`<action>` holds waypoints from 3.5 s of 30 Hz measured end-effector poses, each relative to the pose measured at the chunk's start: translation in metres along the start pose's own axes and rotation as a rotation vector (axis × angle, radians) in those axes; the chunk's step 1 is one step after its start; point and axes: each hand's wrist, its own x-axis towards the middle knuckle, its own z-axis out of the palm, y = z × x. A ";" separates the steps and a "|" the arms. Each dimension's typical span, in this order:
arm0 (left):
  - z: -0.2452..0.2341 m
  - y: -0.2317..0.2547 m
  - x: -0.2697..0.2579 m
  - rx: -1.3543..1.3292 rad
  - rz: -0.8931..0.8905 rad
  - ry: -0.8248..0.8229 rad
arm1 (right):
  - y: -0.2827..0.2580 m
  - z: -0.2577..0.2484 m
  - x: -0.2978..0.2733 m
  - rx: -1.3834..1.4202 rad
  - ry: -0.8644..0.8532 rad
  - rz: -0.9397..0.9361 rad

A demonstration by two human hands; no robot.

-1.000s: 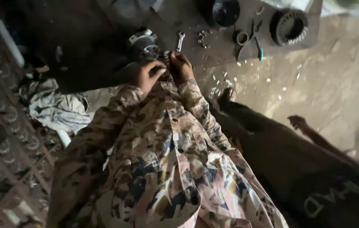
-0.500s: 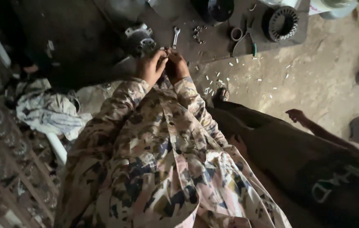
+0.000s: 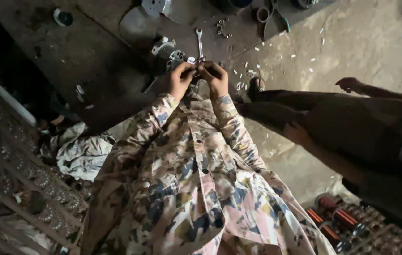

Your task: The person assembles and adjusts a small electrical component on a workbench, using pliers and a wrench to connect wires and tighten parts. They handle several motor stators and wire pieces, moving items aside to access the work area.

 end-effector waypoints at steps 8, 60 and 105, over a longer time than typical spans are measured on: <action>-0.007 0.026 0.001 -0.034 -0.083 -0.068 | -0.021 -0.010 0.003 0.283 -0.090 0.335; 0.012 0.001 -0.015 -0.057 -0.171 0.266 | -0.071 -0.120 0.056 0.404 -0.283 0.158; -0.008 0.056 0.009 0.128 -0.016 0.003 | -0.026 -0.028 -0.026 0.025 -0.133 0.265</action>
